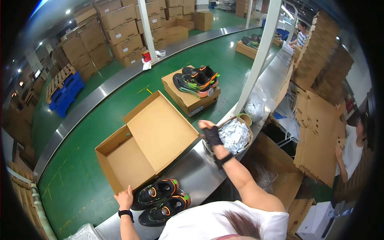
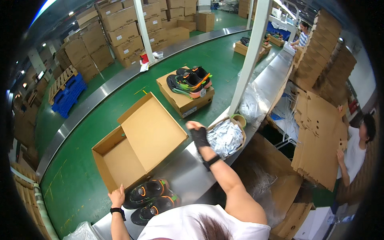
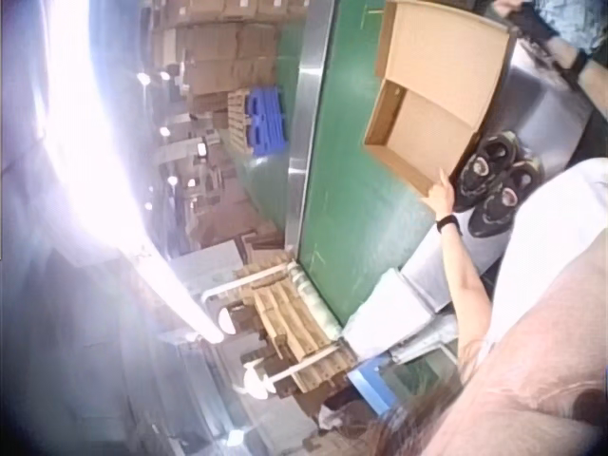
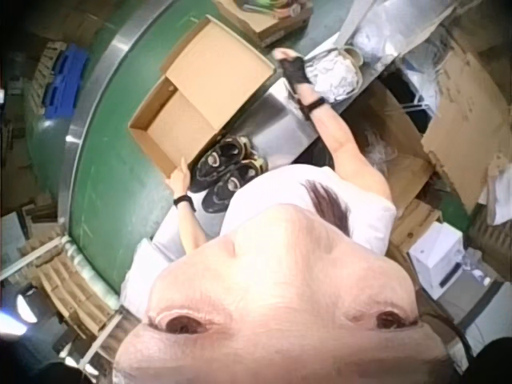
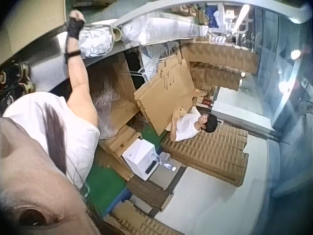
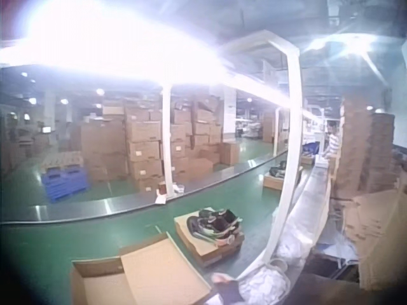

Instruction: Packing shoes into boxes with tissue paper and placing them on a conveyor belt in a factory setting.

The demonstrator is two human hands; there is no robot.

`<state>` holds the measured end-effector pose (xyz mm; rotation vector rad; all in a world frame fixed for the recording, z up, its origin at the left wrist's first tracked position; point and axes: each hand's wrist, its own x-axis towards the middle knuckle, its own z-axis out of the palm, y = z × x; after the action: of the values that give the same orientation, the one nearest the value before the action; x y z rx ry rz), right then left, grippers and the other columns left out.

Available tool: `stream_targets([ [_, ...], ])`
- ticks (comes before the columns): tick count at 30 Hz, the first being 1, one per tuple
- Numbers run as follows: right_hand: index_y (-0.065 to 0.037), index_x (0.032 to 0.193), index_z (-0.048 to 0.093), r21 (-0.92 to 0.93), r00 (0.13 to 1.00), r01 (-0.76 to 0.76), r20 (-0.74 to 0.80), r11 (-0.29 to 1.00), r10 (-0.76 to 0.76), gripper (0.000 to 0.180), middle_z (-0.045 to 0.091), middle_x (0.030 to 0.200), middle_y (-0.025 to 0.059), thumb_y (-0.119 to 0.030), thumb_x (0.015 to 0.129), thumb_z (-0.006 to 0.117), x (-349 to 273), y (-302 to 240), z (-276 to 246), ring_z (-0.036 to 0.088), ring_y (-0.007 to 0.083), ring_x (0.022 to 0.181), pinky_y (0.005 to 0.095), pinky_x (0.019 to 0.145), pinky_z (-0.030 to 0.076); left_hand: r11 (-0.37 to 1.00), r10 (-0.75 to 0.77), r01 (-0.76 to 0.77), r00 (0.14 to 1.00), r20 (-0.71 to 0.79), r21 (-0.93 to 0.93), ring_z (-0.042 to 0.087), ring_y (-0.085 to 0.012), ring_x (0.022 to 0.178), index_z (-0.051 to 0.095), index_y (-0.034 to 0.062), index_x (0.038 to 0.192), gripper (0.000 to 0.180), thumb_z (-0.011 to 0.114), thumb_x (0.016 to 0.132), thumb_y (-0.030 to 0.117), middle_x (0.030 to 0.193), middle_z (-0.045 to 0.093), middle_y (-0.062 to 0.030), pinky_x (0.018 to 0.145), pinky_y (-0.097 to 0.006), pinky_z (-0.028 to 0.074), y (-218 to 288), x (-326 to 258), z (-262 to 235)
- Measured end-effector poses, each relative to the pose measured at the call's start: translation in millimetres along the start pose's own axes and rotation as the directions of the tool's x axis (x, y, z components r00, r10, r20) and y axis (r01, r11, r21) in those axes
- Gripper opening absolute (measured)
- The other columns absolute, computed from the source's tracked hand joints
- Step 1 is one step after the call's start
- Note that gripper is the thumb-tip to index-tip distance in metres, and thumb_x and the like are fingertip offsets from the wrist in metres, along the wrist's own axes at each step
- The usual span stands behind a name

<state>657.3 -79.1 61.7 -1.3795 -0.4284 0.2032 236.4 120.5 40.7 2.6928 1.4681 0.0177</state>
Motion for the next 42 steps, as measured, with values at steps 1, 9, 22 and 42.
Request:
stream_targets([
  [1,-0.004,0.095,0.059,-0.255,0.971,0.2,-0.078,0.946,-0.226,0.022,0.06,0.081,0.005,-0.018,0.078,0.057,2,11,-23,0.057,0.0142,0.072,0.0277,0.064,0.047,1.0,-0.012,0.012,1.0,-0.001,0.0,0.055,-0.0332,0.088,0.065,0.0025,0.074,0.052,0.034,0.086,0.043,0.088,0.06,-0.0195,0.085,-0.055,0.029,-2,1,0],
  [9,-0.011,0.078,0.061,-0.936,0.979,0.182,0.145,0.301,-0.142,0.015,0.057,0.076,0.0111,-0.02,0.067,0.057,-49,41,-131,0.055,0.0303,0.075,0.0398,0.068,0.044,0.996,-0.087,0.087,0.996,0.022,0.02,0.058,-0.0315,0.075,0.065,0.0043,0.068,0.049,0.036,0.084,0.041,0.072,0.062,-0.016,0.083,-0.055,0.03,-9,-10,5],
  [22,-0.001,0.095,0.058,-0.134,0.999,0.05,0.02,0.99,-0.047,0.023,0.057,0.07,0.0004,-0.019,0.081,0.058,-76,-99,73,0.05,0.0049,0.055,0.0177,0.051,0.04,0.236,-0.479,-0.032,0.866,-0.145,-0.971,0.055,-0.0125,0.074,0.05,-0.001,0.108,0.03,0.051,0.085,0.018,0.086,0.056,-0.0057,0.063,-0.024,0.045,-169,-53,-37],
  [42,-0.009,0.074,0.063,-0.382,0.227,0.832,0.896,0.402,0.38,0.023,0.061,0.076,0.0156,-0.021,0.055,0.061,-280,-39,306,0.06,0.0311,0.075,0.039,0.063,0.048,0.507,-0.561,0.759,0.65,-0.512,0.408,0.017,-0.0371,0.125,0.034,0.0058,0.126,0.059,0.036,0.083,0.046,0.136,0.018,-0.0223,0.085,-0.069,0.019,-584,-320,208],
])
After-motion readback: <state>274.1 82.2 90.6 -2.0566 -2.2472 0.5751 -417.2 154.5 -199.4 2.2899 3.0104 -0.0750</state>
